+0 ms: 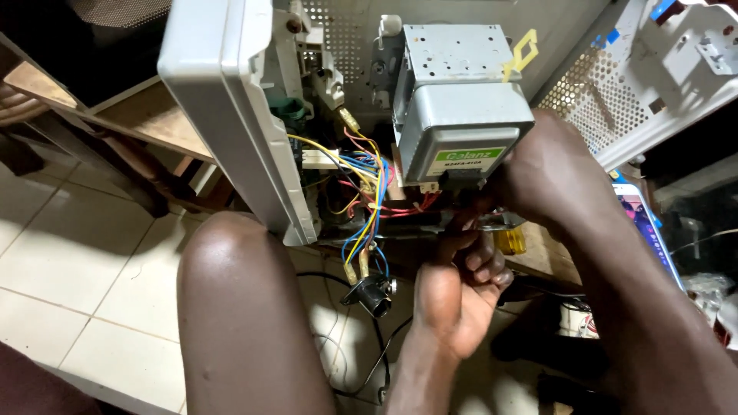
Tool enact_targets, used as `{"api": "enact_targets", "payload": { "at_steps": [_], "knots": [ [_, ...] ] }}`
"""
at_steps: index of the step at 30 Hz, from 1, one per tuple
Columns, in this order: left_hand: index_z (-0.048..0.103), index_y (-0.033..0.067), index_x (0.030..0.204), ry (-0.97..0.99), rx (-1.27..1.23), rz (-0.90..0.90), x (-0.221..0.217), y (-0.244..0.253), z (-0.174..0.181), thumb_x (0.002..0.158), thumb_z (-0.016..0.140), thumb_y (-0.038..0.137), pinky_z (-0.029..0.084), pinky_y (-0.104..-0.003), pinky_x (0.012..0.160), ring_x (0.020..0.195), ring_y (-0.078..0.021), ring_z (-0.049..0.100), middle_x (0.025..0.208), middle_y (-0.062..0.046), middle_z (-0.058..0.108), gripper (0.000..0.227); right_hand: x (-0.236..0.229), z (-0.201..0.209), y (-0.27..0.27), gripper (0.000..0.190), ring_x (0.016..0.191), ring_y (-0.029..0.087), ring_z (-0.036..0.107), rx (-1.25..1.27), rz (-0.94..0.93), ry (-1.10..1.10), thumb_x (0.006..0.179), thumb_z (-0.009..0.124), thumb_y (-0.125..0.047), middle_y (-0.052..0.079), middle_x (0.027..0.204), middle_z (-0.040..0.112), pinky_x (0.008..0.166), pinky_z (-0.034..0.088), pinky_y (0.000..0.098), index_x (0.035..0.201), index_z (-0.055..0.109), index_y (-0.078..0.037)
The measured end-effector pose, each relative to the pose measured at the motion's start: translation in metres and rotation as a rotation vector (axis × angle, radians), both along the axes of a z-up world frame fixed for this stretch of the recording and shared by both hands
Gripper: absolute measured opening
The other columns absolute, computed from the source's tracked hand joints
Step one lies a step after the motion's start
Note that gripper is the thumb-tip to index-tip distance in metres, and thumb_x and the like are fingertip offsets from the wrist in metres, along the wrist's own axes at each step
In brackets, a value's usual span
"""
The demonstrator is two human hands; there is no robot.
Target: Cleaning and manipulating electrical wires and connectors inside a microwave oven using a screwdriver.
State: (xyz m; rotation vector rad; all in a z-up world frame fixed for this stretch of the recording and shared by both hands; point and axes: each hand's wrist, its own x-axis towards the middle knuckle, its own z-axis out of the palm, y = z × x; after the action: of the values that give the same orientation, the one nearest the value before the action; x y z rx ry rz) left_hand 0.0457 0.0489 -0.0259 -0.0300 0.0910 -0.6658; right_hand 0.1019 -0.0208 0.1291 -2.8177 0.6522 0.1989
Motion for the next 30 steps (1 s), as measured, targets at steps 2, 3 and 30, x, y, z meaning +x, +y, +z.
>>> {"api": "enact_targets", "payload": {
  "at_steps": [2, 3, 30],
  "knots": [
    [0.064, 0.0142, 0.109, 0.018, -0.03, -0.015, 0.003, -0.005, -0.01, 0.096, 0.057, 0.01, 0.031, -0.025, 0.062, 0.061, -0.0091, 0.032, 0.067, 0.003, 0.038, 0.015, -0.003, -0.003, -0.006, 0.021, 0.065, 0.031, 0.072, 0.111, -0.056, -0.078, 0.093, 0.061, -0.007, 0.018, 0.079, 0.076, 0.062, 0.055, 0.0442, 0.105, 0.072, 0.007],
    [0.066, 0.0159, 0.113, 0.034, -0.059, -0.029, 0.005, -0.008, -0.015, 0.097, 0.058, 0.01, 0.03, -0.025, 0.062, 0.062, -0.0093, 0.032, 0.068, 0.003, 0.04, 0.019, -0.004, -0.004, -0.008, 0.026, 0.055, 0.03, 0.067, 0.223, -0.11, -0.157, 0.095, 0.051, -0.004, 0.022, 0.072, 0.072, 0.05, 0.05, 0.0423, 0.101, 0.071, 0.011],
    [0.062, 0.0136, 0.138, 0.019, 0.492, 0.05, -0.011, 0.0, 0.018, 0.108, 0.048, 0.01, 0.049, -0.031, 0.077, 0.098, -0.0252, 0.07, 0.112, -0.01, 0.063, 0.033, -0.029, -0.002, 0.005, 0.024, 0.055, 0.035, 0.073, -0.136, 0.052, -0.046, 0.104, 0.058, -0.015, 0.024, 0.077, 0.074, 0.052, 0.062, 0.0428, 0.097, 0.071, 0.005]
  ]
}}
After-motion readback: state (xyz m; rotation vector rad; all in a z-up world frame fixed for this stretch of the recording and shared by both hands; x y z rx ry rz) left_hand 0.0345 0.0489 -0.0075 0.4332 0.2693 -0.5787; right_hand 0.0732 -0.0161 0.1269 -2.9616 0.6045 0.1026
